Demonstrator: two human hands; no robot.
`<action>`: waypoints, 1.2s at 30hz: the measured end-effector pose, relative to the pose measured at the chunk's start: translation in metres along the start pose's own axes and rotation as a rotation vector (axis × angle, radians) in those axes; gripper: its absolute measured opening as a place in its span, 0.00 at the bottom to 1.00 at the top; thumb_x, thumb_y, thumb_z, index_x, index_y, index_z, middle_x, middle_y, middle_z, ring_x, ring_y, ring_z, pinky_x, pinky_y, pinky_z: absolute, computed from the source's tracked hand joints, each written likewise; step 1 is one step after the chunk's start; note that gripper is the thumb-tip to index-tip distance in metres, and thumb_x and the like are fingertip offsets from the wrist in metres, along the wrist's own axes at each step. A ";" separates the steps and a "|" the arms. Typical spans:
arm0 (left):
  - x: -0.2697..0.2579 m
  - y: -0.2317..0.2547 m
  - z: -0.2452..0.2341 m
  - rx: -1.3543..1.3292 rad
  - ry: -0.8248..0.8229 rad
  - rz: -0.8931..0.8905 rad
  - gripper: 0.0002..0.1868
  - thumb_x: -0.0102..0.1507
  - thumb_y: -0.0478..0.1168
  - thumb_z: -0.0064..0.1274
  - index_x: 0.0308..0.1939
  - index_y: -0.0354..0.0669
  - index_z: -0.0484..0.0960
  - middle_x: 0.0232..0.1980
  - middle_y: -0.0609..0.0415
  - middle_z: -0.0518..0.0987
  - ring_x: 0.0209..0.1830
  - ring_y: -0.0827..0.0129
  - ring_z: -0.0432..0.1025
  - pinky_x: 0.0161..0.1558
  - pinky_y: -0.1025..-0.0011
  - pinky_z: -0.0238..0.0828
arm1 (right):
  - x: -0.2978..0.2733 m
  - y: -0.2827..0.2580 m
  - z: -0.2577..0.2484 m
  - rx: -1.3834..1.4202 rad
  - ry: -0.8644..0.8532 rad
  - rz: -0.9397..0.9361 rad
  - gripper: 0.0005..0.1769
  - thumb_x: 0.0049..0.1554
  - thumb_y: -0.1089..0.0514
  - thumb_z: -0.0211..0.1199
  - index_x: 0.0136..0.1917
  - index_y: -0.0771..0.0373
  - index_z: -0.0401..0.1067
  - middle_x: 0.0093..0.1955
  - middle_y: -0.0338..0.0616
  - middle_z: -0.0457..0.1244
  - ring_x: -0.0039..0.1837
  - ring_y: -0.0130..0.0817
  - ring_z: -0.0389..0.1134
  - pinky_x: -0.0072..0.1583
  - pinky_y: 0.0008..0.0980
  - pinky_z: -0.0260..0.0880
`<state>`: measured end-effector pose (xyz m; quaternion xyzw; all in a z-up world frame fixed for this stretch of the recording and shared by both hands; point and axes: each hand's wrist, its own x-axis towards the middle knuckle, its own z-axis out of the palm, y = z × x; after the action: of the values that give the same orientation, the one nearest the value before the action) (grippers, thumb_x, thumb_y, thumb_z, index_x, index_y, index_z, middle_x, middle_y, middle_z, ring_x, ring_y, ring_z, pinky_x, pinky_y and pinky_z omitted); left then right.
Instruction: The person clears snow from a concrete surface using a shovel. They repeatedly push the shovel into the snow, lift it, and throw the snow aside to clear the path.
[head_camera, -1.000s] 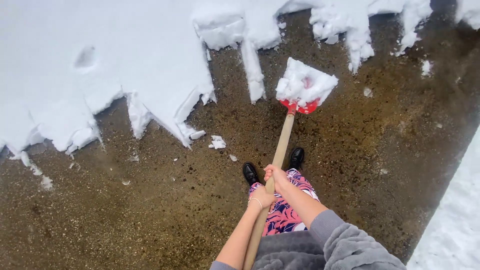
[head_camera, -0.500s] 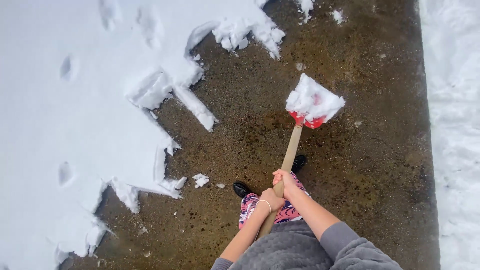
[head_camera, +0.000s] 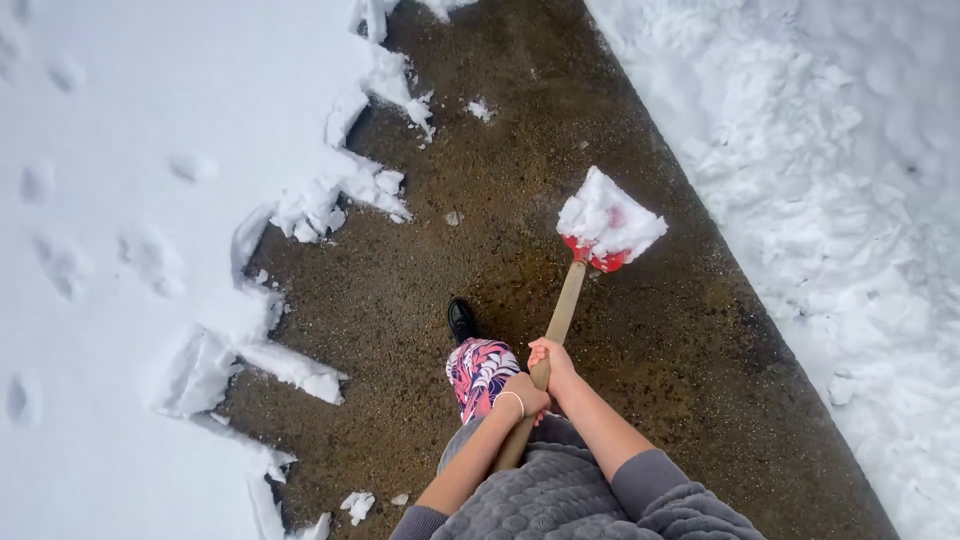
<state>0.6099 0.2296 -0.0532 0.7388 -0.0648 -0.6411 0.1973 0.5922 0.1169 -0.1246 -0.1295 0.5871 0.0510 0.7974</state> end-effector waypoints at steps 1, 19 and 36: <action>0.017 0.012 -0.014 0.033 -0.004 0.017 0.13 0.47 0.42 0.60 0.32 0.39 0.86 0.23 0.54 0.83 0.31 0.64 0.83 0.38 0.68 0.80 | 0.007 -0.017 0.012 0.029 -0.003 -0.023 0.19 0.50 0.73 0.65 0.32 0.54 0.59 0.29 0.24 0.52 0.29 0.15 0.58 0.35 0.18 0.64; 0.152 0.295 -0.239 0.483 -0.289 0.089 0.09 0.50 0.46 0.60 0.30 0.48 0.86 0.25 0.59 0.84 0.29 0.69 0.82 0.39 0.73 0.78 | 0.045 -0.304 0.174 0.405 0.107 -0.184 0.19 0.50 0.72 0.61 0.30 0.55 0.56 0.27 0.27 0.49 0.30 0.17 0.56 0.35 0.18 0.62; 0.308 0.630 -0.261 -0.445 -0.713 -0.267 0.12 0.52 0.25 0.54 0.30 0.45 0.70 0.22 0.68 0.61 0.16 0.87 0.61 0.22 0.86 0.61 | 0.203 -0.635 0.121 0.323 0.419 -0.122 0.15 0.56 0.58 0.67 0.34 0.62 0.64 0.30 0.44 0.60 0.32 0.37 0.68 0.38 0.38 0.72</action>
<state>1.0153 -0.3989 -0.0753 0.4130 0.1068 -0.8741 0.2323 0.9139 -0.4752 -0.1910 -0.0436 0.7310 -0.1193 0.6705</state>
